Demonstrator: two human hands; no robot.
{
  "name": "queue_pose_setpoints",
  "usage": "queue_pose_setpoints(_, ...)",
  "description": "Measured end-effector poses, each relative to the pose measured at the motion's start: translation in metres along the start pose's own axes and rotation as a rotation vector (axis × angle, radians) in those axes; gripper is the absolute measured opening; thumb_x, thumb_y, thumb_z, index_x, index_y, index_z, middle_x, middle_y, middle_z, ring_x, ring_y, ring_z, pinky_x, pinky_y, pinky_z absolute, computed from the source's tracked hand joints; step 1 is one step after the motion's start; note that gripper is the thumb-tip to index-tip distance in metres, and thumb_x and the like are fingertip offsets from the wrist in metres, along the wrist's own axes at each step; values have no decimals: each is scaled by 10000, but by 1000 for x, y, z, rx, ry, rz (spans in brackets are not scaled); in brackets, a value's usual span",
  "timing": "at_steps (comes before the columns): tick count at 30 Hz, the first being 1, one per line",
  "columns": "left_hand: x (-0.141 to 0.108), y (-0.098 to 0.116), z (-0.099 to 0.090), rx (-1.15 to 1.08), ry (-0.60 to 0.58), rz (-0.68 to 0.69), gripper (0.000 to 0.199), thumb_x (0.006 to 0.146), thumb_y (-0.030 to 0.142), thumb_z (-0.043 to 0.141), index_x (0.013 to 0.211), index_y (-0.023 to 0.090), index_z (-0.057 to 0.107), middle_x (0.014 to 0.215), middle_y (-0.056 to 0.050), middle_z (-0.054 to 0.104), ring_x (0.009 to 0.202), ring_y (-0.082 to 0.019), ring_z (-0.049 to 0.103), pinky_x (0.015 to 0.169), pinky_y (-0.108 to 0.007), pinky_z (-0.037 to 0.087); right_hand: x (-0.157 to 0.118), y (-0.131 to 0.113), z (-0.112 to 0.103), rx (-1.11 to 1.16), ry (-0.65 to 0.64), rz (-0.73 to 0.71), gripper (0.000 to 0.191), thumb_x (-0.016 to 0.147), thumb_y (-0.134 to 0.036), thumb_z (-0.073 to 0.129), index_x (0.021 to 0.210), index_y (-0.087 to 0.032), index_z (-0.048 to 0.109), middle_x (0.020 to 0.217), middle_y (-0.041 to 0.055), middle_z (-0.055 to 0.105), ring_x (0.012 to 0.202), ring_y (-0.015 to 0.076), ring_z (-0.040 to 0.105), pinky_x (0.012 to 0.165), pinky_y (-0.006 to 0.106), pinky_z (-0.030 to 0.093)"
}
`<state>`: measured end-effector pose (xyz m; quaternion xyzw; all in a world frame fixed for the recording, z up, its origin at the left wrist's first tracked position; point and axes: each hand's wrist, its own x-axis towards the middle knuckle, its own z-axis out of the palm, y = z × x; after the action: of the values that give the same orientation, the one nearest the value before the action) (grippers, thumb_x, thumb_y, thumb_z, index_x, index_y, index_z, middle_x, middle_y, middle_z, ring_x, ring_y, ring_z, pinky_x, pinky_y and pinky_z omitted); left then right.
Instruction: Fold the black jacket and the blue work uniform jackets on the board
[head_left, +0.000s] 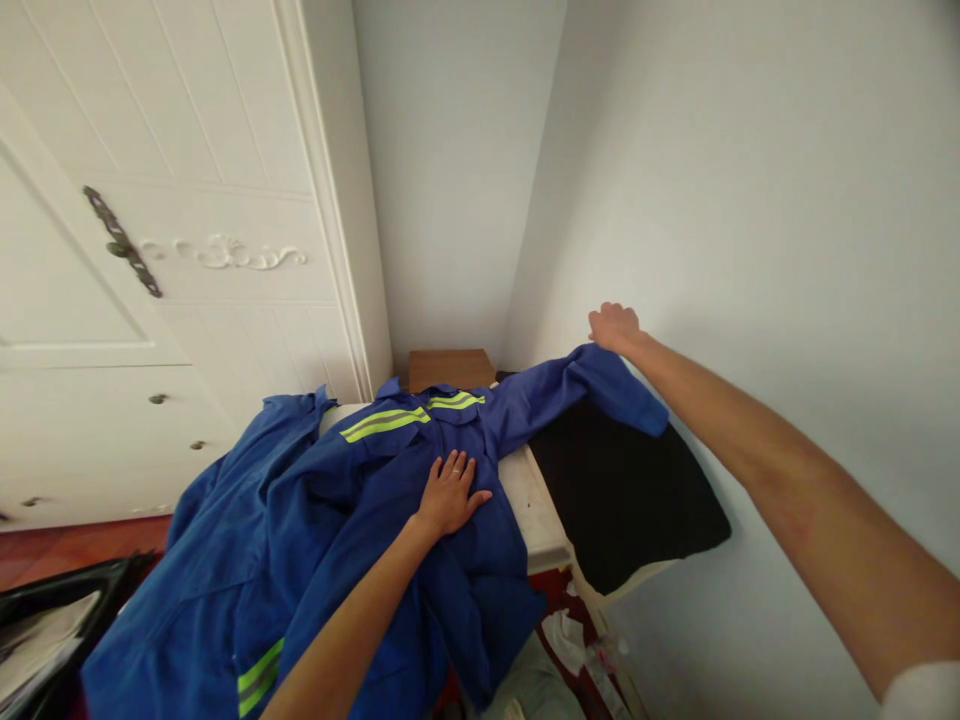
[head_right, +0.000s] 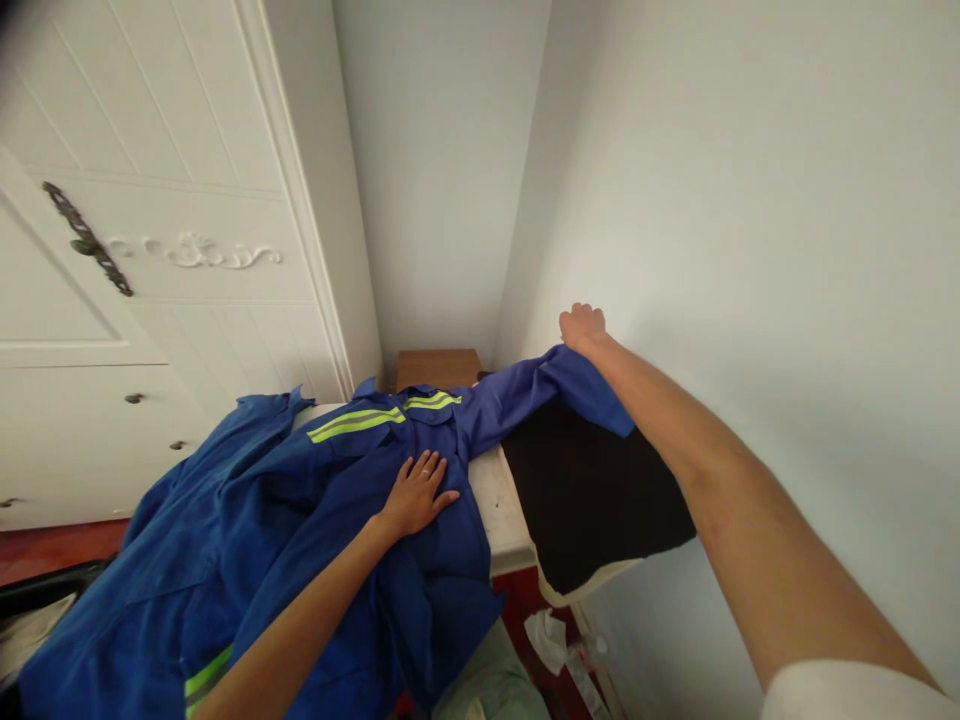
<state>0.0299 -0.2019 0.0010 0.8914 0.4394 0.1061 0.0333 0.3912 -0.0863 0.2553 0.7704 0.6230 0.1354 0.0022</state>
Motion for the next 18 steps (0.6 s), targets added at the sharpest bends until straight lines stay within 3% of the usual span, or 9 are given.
queue_pose_setpoints(3,-3,-1,4,-5,42,5,715,959,637,273,1453,158,468,1509,-166,431,1445,-319,315,1164,-533,245,-4,1,44,129,-198,-210,536,886,-389,619,1318,-74,573,1351,253,549,1244,338,537,1034,447,415)
queue_pose_setpoints(6,-4,-2,5,-8,70,5,717,962,637,259,1451,157,468,1512,-150,432,1447,-304,314,1173,-511,238,-23,12,89,227,-407,-374,847,714,-471,782,1428,-133,479,1444,189,498,1289,301,514,1058,380,418)
queue_pose_setpoints(8,-4,-3,5,-8,70,-1,731,960,641,260,1451,141,465,1514,-156,426,1447,-303,315,1175,-506,241,-38,28,114,200,-461,-326,1125,550,-442,878,1497,-117,366,1522,225,379,1362,347,429,1082,427,394)
queue_pose_setpoints(10,-4,-3,5,-9,68,-4,741,955,649,274,1449,131,467,1517,-163,419,1447,-306,313,1175,-507,243,-52,49,132,145,-427,-210,1248,501,-393,896,1531,-74,266,1548,276,292,1395,387,368,1090,464,376)
queue_pose_setpoints(12,-4,-4,6,-16,76,-7,738,947,655,300,1444,138,477,1518,-165,416,1445,-307,319,1174,-506,249,-63,68,142,129,-353,-157,1119,607,-355,839,1521,-49,270,1520,286,339,1364,379,415,1075,449,392)
queue_pose_setpoints(14,-3,-5,8,-26,89,-13,736,937,662,331,1440,148,484,1520,-167,412,1441,-308,328,1171,-506,257,-71,83,140,122,-273,-183,779,764,-267,695,1455,-64,398,1421,244,498,1255,338,538,1024,414,439)
queue_pose_setpoints(16,-2,-6,9,-34,96,-22,735,928,666,355,1438,154,488,1522,-167,410,1438,-308,334,1170,-505,262,-76,94,127,88,-172,-274,497,833,-144,545,1330,-112,548,1293,179,621,1154,299,607,985,399,465)
queue_pose_setpoints(18,-2,-7,10,-41,102,-28,732,922,668,368,1437,163,490,1524,-160,410,1438,-303,335,1171,-497,262,-77,104,107,54,-8,-392,422,848,-74,461,1228,-149,627,1236,146,659,1151,284,604,1011,417,447)
